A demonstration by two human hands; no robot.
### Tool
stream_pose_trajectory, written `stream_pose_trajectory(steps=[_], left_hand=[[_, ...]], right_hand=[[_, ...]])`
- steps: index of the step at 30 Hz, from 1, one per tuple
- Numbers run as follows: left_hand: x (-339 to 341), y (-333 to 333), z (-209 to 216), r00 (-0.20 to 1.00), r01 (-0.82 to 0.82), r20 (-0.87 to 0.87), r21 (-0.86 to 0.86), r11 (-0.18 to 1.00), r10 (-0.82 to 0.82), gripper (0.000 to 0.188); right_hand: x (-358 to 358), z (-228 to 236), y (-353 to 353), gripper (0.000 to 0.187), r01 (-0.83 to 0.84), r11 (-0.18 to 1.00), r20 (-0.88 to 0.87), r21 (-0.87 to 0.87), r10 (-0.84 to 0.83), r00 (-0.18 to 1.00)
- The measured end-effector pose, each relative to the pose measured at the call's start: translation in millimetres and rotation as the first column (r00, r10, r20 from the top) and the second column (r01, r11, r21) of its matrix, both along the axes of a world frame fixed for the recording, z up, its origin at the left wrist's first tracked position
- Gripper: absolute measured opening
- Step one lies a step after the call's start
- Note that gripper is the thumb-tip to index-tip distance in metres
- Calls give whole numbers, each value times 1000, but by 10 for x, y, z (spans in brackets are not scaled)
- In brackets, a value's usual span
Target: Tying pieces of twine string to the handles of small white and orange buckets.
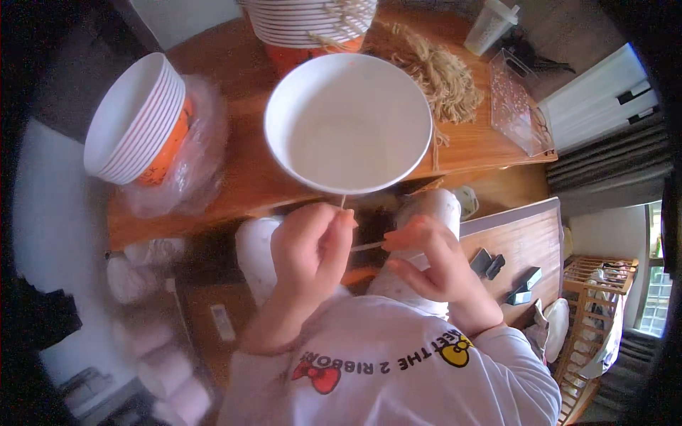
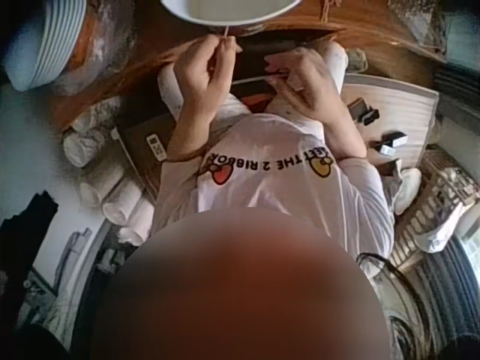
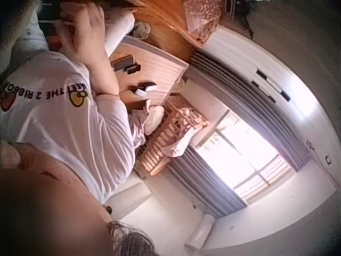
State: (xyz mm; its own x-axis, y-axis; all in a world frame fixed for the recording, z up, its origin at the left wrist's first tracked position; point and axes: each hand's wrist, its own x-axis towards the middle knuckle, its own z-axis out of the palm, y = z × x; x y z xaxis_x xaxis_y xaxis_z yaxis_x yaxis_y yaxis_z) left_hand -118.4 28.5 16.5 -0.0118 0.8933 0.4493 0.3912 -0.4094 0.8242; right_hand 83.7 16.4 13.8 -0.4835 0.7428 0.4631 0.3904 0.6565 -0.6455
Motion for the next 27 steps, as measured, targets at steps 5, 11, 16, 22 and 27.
stream_pose_trajectory(steps=[5, 11, 16, 22, 27], left_hand=[[6, 52, -70, 1000, 24, 12, -17, 1000, -24, 23], [30, 92, -41, 1000, 5, -21, -7, 1000, -5, 21], [12, 95, -68, 999, 4, -51, -62, 998, -7, 15], [48, 68, -18, 999, -2, 38, -152, 988, 8, 13], [40, 78, 39, 997, -57, -58, -78, 995, 53, 12]], right_hand=[[2, -9, 29, 29, -31, 1000, 22, -1, 31, 999], [2, -11, 59, 29, -30, 999, 12, 19, 30, 999], [-81, 237, 174, 38, 160, 936, 19, 314, -175, 984], [-324, 571, 364, 43, 256, 904, 157, 343, -324, 933], [-508, 657, 504, 33, 235, 957, 114, 169, -256, 960]])
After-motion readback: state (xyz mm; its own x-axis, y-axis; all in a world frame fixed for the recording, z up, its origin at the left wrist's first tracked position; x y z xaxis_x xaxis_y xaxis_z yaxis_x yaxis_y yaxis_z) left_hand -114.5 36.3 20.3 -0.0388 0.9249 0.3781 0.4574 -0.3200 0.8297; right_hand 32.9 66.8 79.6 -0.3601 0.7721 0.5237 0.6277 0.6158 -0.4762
